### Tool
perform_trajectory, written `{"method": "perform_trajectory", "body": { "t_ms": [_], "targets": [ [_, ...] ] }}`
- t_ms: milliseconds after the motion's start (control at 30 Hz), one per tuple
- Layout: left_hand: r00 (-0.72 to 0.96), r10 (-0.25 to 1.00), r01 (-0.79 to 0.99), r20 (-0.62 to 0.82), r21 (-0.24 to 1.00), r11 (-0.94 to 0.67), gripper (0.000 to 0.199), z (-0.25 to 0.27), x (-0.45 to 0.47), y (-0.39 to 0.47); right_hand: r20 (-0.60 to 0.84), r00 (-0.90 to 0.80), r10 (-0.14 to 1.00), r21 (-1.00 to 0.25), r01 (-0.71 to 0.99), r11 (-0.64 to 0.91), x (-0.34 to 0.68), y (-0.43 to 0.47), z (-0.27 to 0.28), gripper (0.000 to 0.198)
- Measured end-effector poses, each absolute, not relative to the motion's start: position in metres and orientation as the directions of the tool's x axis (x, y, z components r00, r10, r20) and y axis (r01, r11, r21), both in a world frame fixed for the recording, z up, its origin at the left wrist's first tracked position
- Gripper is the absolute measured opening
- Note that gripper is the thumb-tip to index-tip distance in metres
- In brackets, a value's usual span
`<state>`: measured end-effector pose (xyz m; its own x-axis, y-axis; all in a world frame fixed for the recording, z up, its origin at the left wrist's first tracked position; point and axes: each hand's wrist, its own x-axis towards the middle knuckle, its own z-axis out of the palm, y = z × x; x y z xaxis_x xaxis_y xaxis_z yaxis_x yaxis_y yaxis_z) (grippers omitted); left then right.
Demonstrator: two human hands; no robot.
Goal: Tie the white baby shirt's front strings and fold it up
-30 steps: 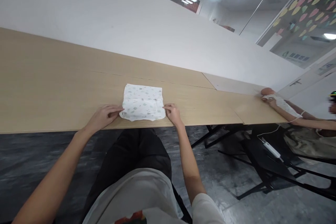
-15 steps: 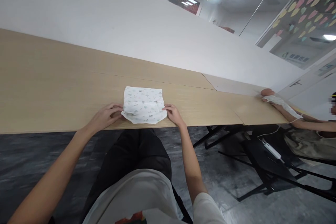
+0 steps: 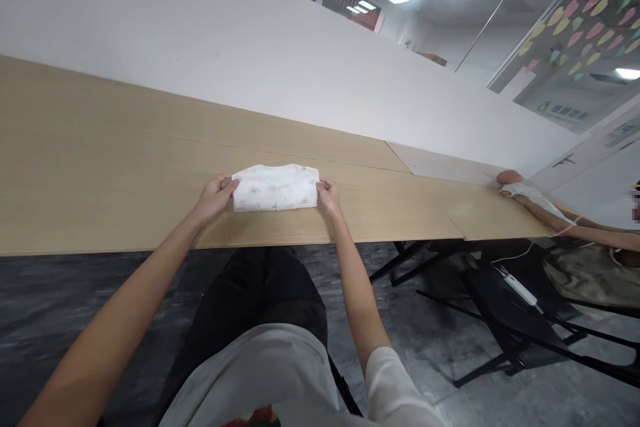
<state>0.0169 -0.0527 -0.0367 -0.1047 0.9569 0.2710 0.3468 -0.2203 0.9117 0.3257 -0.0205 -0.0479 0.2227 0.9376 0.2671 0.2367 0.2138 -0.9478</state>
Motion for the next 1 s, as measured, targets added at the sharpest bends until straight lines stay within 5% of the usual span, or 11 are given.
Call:
{"method": "perform_trajectory", "body": {
  "t_ms": [167, 333, 600, 1000],
  "targets": [
    [-0.278, 0.949, 0.409, 0.151, 0.912, -0.025, 0.045, -0.04, 0.031, -0.012, 0.208, 0.377, 0.903, -0.866, 0.5, -0.009, 0.306, 0.001, -0.049, 0.026],
    [-0.2, 0.953, 0.546, 0.226, 0.833, -0.082, 0.069, -0.055, 0.029, -0.016, 0.278, 0.311, 0.909, -0.772, 0.635, 0.019, 0.303, -0.01, -0.061, 0.029],
    [-0.024, 0.925, 0.646, 0.379, 0.712, -0.275, 0.072, -0.062, 0.024, -0.019, 0.405, 0.269, 0.874, -0.694, 0.713, 0.102, 0.3, -0.02, -0.062, 0.038],
    [-0.135, 0.956, 0.641, 0.26, 0.758, -0.116, 0.096, -0.051, 0.027, -0.029, 0.332, 0.295, 0.896, -0.632, 0.775, -0.021, 0.297, -0.024, -0.055, 0.041]
  ]
}}
